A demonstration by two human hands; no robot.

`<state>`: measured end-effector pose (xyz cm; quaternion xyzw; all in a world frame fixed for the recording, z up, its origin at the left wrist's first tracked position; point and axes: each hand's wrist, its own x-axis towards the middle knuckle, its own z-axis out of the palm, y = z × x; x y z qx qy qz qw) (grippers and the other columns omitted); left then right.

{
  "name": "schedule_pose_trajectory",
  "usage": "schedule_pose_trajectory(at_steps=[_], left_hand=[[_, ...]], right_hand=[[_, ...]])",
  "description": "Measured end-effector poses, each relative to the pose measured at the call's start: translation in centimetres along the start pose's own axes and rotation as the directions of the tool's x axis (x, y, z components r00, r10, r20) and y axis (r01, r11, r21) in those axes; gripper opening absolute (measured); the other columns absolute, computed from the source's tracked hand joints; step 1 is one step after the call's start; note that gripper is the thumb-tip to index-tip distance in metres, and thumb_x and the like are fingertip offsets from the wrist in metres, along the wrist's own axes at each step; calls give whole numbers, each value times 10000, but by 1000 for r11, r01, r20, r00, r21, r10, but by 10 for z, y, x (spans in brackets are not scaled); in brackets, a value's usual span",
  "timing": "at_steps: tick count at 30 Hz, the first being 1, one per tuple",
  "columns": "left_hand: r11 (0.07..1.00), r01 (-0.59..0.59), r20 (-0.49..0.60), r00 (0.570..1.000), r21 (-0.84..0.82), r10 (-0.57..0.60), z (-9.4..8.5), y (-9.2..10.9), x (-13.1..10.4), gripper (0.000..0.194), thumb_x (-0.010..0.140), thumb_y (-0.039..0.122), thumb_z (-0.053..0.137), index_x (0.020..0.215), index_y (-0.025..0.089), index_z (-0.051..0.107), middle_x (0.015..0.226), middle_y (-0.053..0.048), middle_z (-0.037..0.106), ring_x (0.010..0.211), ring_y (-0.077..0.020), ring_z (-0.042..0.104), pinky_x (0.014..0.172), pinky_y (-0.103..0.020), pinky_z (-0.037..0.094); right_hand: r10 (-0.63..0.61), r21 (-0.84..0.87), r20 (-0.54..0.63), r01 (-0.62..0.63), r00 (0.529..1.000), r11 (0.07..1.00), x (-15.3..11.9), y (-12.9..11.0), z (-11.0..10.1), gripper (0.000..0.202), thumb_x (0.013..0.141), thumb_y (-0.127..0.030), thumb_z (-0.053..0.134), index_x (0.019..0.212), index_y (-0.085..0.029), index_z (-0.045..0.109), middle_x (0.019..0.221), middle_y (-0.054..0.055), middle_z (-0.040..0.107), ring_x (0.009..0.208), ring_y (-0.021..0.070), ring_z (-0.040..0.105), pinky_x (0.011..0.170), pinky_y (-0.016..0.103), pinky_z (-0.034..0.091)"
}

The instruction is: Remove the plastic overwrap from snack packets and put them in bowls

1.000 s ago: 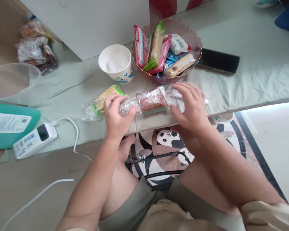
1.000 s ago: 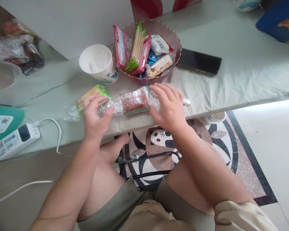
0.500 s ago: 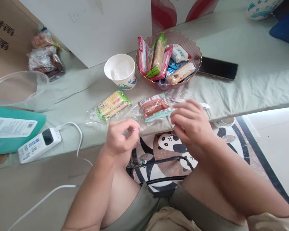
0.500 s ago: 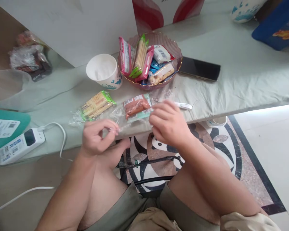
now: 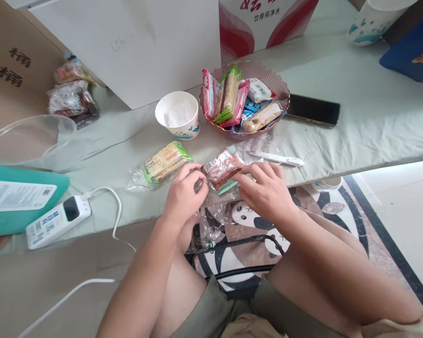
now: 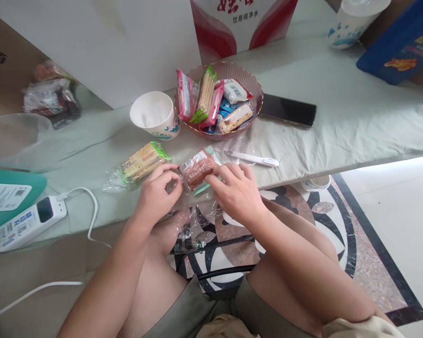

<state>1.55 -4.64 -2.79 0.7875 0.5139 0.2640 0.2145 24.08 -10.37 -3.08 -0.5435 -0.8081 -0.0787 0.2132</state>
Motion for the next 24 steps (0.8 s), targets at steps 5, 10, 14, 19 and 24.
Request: schedule_pose_trajectory(at_steps=[5, 10, 14, 19, 24], left_hand=[[833, 241, 91, 970, -498, -226, 2, 7, 4, 148, 858, 329, 607, 757, 224, 581, 1176, -99, 739, 1049, -255, 703, 870, -411, 604], [255, 517, 363, 805, -817, -470, 2, 25, 14, 265, 736, 390, 661, 781, 242, 446, 989, -71, 773, 793, -204, 722, 416, -205, 437], [208, 552, 312, 699, -808, -643, 5, 27, 23, 269, 663, 308, 636, 813, 247, 420, 826, -37, 741, 671, -173, 724, 341, -153, 86], [252, 495, 171, 660, -832, -732, 5, 17, 27, 234, 661, 305, 609, 821, 234, 453, 834, -45, 747, 670, -171, 741, 357, -155, 151], [257, 505, 187, 670, -824, -718, 7, 18, 27, 214, 653, 283, 608, 806, 226, 469, 784, -31, 735, 659, -158, 736, 358, -150, 167]], right_hand=[[40, 115, 70, -48, 997, 992, 1, -5, 8, 482, 887, -105, 608, 1334, -282, 627, 1429, 102, 640, 1348, 320, 533, 989, 440, 460], [38, 205, 118, -62, 992, 977, 3, 2, 14, 603, 872, -197, 667, 1460, -261, 547, 1518, 135, 586, 1427, 365, 499, 1041, 515, 510], [17, 296, 85, -42, 996, 954, 1, 13, 16, 625, 864, -183, 661, 1474, -233, 533, 1546, 145, 565, 1460, 372, 488, 1111, 556, 494], [61, 466, -46, -32, 997, 884, -5, 30, 7, 560, 915, -215, 605, 1467, -245, 517, 1476, 139, 630, 1418, 337, 558, 1121, 547, 503], [276, 603, -167, -124, 946, 788, -15, 31, -25, 462, 959, -212, 589, 1411, -298, 554, 1240, 94, 759, 1059, 243, 756, 896, 404, 605]])
